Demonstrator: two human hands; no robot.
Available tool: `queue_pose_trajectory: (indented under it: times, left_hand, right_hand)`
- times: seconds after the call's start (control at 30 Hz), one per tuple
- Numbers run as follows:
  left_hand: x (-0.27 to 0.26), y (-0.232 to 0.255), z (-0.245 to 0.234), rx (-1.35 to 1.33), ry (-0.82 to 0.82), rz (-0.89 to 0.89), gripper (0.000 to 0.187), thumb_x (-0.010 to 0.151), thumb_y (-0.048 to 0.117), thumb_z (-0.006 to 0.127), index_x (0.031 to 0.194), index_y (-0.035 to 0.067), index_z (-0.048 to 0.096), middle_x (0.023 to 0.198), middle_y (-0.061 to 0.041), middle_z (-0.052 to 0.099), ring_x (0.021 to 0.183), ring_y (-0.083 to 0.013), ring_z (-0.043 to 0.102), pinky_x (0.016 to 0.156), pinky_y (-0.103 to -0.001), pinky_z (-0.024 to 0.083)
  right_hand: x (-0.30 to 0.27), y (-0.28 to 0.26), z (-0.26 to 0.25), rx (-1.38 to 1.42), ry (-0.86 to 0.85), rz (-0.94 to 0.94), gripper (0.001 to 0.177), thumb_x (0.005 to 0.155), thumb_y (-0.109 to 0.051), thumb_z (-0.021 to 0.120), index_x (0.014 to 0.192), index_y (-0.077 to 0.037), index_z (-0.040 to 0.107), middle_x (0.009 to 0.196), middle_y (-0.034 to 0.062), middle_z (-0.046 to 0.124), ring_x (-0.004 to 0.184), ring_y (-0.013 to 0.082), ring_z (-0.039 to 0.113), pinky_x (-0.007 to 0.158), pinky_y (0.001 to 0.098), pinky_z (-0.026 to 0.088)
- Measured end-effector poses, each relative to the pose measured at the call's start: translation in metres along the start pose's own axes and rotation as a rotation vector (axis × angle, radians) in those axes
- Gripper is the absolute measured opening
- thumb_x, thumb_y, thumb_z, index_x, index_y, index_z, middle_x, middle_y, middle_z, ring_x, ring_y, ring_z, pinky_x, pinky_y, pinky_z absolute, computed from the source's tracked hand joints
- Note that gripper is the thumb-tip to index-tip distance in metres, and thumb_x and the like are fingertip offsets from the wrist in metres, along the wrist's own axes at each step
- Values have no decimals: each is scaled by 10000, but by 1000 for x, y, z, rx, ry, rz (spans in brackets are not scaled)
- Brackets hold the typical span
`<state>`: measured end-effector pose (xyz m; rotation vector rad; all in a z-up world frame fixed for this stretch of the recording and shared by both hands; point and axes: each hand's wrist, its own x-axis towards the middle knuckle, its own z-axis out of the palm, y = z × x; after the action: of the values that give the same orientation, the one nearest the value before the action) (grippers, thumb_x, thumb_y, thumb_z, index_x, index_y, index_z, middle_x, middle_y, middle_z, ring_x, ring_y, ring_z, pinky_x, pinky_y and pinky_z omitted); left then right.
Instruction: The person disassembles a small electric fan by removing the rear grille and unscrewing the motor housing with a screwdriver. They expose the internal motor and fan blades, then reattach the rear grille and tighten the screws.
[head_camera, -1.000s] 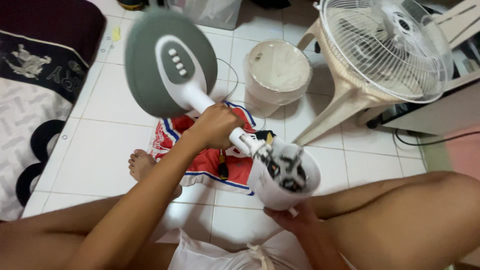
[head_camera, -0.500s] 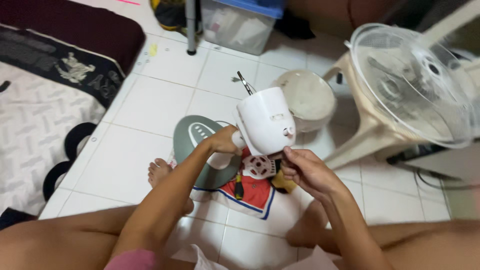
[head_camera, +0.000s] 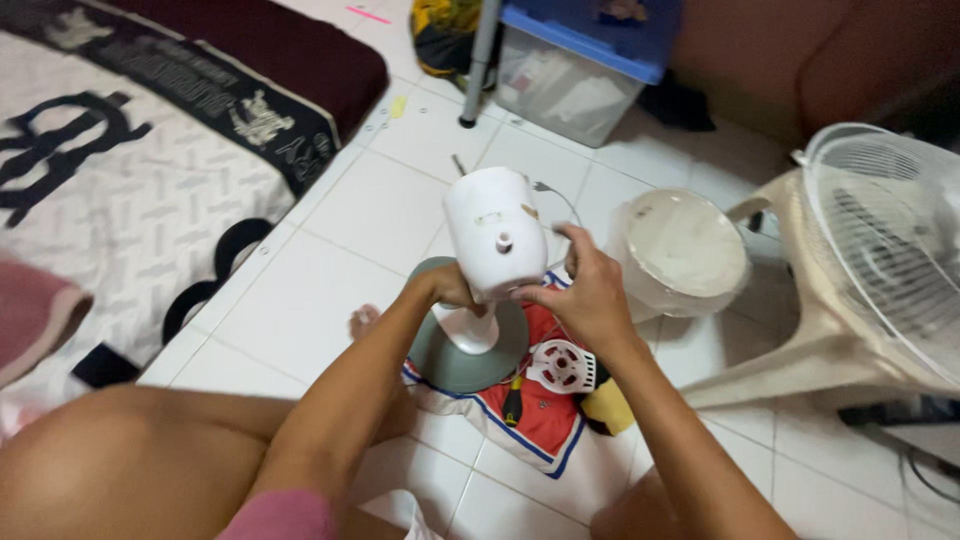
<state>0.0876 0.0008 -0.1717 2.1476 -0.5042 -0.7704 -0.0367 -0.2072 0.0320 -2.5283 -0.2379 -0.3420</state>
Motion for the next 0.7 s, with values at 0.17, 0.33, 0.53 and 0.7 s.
queue_pose_trajectory:
  times: [0.17, 0.33, 0.53, 0.7]
  left_hand:
    - [-13, 8, -5, -7, 105, 98, 1019, 492, 235, 973, 1377, -2, 528, 1275, -175, 685, 1160, -292, 667, 994, -377, 539]
    - [-39, 58, 49, -439, 790, 428, 996, 524, 254, 1030, 1349, -7, 537, 1280, -175, 708, 1163, -258, 689, 982, -377, 568]
    - [-37, 96, 62, -643, 1074, 195, 704, 673, 184, 942, 1251, 4, 582, 1128, -148, 756, 996, -223, 740, 828, -332, 609]
    - [-22, 78, 39, -462, 1121, 195, 486, 778, 55, 714, 1246, -10, 595, 1030, -181, 772, 940, -272, 769, 785, -362, 604]
  right_hand:
    - [16, 15, -4, 114, -64, -391, 1000, 712, -343, 917, 1523, 6, 448, 1026, 246, 719, 856, 333, 741, 776, 406, 584]
    - [27, 35, -9, 48, -95, -394, 945, 734, -312, 918, 1511, 6, 485, 923, 240, 693, 763, 304, 687, 734, 397, 563]
    - [34, 16, 2, 154, -28, -375, 953, 745, -293, 941, 1501, 66, 485, 742, 147, 565, 637, 197, 534, 639, 348, 497]
    - [53, -1, 3, 204, -33, -282, 954, 752, -284, 942, 1518, 46, 479, 680, 105, 462, 609, 158, 451, 579, 322, 449]
